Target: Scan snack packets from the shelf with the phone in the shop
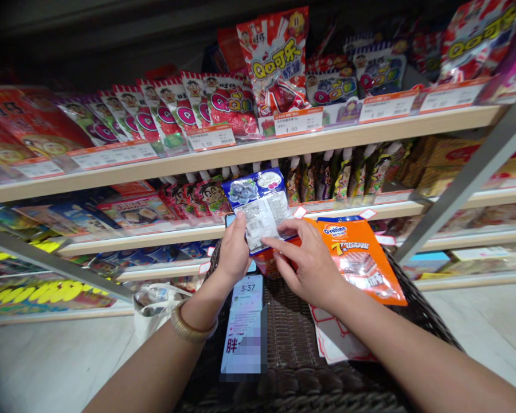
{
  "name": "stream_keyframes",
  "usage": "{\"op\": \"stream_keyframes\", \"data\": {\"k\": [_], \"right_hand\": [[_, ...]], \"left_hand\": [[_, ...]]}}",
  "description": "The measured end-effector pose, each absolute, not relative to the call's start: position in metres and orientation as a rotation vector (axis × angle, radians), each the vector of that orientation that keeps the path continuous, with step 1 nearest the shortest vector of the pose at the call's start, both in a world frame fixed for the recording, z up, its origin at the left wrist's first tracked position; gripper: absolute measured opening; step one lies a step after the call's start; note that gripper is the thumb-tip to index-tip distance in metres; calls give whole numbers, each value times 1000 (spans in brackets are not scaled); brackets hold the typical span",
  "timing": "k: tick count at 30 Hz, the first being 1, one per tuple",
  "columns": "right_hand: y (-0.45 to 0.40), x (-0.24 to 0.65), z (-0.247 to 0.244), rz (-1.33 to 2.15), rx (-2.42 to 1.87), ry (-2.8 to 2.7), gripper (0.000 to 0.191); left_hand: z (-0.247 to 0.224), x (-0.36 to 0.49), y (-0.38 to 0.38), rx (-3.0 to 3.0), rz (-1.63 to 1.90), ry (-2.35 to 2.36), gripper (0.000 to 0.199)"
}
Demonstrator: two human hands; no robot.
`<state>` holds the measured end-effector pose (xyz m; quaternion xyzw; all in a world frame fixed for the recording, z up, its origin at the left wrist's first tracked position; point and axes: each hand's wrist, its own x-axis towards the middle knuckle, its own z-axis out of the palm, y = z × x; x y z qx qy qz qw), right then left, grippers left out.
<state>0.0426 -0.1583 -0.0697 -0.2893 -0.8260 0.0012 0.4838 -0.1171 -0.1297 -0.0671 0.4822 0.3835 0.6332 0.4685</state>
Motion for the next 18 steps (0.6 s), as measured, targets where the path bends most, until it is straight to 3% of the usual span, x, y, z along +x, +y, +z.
{"op": "stream_keyframes", "data": {"k": [18], "right_hand": [[-158,43,-69,7,-698,-2014,38]], "left_hand": [[-70,-119,-129,1192,1546,920,55]]}}
